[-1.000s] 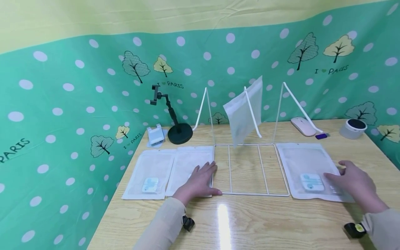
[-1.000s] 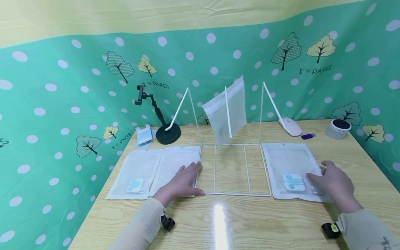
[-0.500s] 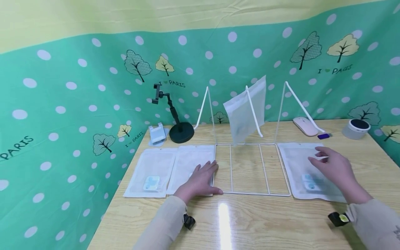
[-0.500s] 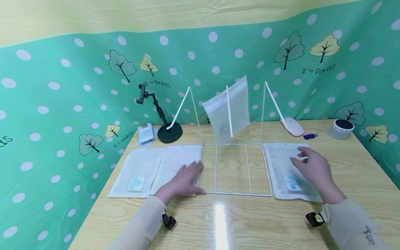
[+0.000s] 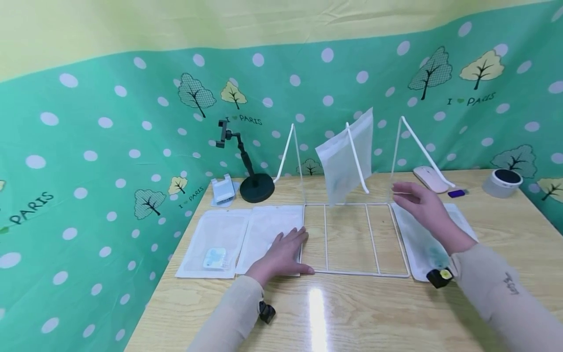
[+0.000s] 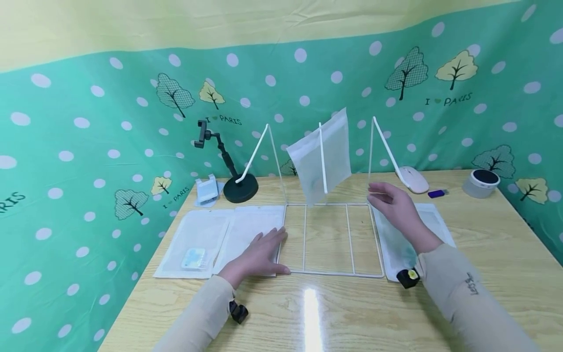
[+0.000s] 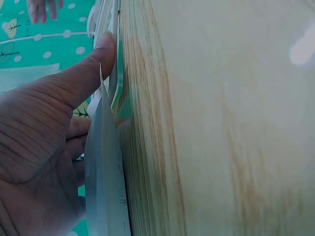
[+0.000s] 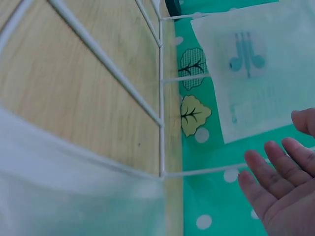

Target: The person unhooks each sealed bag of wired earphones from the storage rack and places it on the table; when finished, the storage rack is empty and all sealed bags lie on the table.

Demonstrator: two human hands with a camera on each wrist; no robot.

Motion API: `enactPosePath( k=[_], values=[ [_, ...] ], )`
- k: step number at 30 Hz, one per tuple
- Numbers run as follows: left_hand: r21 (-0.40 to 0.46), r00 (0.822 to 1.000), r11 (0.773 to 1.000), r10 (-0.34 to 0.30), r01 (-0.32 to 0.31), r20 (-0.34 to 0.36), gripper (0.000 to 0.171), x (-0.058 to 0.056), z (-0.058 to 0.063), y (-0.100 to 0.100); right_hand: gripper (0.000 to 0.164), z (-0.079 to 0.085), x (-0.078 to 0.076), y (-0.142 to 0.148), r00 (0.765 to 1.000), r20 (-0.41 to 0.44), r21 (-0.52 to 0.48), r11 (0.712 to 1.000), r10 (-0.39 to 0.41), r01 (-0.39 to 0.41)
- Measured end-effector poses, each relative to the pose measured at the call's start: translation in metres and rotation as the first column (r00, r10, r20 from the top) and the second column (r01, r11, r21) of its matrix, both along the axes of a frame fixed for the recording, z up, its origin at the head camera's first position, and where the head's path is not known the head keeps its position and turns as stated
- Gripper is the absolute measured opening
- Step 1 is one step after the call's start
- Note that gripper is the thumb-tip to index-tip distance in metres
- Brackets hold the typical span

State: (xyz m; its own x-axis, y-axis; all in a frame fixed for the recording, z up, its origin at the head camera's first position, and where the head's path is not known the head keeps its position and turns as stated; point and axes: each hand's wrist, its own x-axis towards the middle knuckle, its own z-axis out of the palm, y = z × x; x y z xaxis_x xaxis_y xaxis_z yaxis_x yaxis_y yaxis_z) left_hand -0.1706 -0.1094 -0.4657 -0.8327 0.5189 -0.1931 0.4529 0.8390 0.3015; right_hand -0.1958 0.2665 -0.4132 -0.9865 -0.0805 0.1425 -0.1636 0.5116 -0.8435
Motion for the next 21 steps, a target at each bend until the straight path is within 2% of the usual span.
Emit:
enactPosePath(
  k=[6, 11, 16, 21],
  values=[
    [-0.004, 1.000, 1.000, 0.000, 0.000, 0.002, 0.100, 0.000, -0.001, -0.001, 0.070, 0.019, -0.021, -0.020, 0.996, 0.012, -0.040, 0.996, 0.085, -0.085],
    [-0.002, 1.000, 1.000, -0.003, 0.003, -0.007, 0.100, -0.001, -0.003, 0.000, 0.084, 0.031, -0.039, -0.031, 0.994, 0.030, -0.093, 0.991, 0.103, -0.100],
    [-0.013, 1.000, 1.000, -0.002, 0.002, -0.016, 0.101, -0.001, -0.004, 0.000, 0.093, 0.036, -0.056, -0.037, 0.992, 0.072, -0.104, 0.990, 0.100, -0.092],
    [-0.014, 1.000, 1.000, -0.001, 0.001, -0.013, 0.100, -0.001, -0.003, -0.001, 0.096, 0.037, -0.068, -0.040, 0.985, 0.104, -0.130, 0.984, 0.135, -0.122]
  ],
)
